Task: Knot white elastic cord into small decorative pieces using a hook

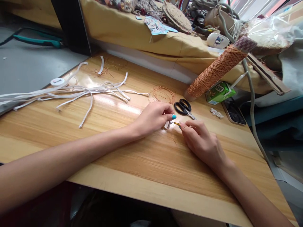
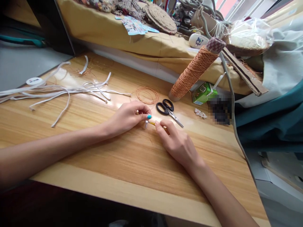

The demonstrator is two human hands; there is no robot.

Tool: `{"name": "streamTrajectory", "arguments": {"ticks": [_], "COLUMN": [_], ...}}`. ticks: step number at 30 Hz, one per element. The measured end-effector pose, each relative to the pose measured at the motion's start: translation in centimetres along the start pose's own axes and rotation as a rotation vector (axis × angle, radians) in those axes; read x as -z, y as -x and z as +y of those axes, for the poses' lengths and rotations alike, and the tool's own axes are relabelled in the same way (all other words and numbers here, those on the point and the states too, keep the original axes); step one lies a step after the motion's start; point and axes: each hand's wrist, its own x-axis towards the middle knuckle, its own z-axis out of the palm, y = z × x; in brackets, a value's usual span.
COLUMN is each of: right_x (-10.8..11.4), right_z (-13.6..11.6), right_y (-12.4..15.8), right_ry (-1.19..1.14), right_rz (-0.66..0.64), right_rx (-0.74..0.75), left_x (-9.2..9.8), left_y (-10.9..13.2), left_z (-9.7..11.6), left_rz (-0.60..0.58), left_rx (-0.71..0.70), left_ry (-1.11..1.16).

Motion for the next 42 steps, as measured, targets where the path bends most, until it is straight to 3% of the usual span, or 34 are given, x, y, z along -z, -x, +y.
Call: {"name": "streamTrajectory", "arguments": {"ticks": [10,19,42], "right_x": [0.5,0.5,0.1], "right_z": [0.2,-0.3,0.1], "right_y": [-0.4,-1.0,-0.5], "right_ry": [0.08,0.252,0.112], "right_rz": [0.056,0.066,-0.022], "right_rx": [0.175,0.003,0.116], "left_x": [-0.4,-0.4,-0.5], "left_y": [0.1,0.1,0.1], "left_z": [-0.3,-0.4,-0.5], "left_rz": [-0.017,-0.011,-0.036], "left_rx": [-0.051,-0.073,-0.088], "left_ry": [-0.052,-0.08,-0.173]}}
